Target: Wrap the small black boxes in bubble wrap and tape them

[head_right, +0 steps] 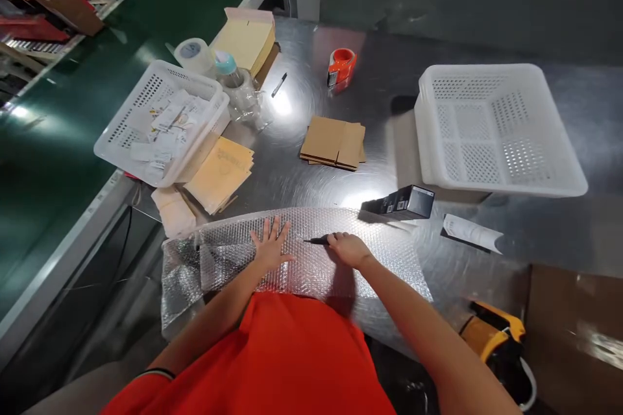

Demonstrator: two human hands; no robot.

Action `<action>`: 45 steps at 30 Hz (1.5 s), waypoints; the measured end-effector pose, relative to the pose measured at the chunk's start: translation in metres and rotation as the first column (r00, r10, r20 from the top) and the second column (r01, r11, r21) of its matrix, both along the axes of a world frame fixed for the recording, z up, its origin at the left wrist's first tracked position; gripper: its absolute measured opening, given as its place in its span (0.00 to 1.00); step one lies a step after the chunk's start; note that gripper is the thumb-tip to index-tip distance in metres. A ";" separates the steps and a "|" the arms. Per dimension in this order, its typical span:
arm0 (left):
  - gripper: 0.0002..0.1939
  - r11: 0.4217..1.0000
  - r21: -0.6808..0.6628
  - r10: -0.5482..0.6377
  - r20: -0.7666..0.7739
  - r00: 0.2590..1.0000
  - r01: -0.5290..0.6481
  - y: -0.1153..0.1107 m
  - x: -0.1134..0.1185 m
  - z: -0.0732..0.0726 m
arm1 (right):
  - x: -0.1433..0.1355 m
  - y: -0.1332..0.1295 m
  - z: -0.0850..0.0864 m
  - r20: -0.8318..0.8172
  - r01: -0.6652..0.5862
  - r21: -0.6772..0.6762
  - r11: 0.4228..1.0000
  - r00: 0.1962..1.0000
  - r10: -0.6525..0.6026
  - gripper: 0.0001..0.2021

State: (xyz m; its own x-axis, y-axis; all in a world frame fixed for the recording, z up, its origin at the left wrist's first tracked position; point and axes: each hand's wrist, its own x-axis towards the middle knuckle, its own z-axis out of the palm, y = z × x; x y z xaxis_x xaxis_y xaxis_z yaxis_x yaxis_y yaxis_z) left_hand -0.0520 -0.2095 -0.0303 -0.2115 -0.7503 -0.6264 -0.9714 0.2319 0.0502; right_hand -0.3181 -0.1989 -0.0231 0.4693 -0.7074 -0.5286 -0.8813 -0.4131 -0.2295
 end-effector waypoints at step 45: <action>0.47 0.997 -0.050 -0.031 0.326 0.945 0.050 -0.021 0.214 0.043 | -0.093 0.027 0.000 -0.106 0.116 -0.049 0.992 0.987 -0.121 0.12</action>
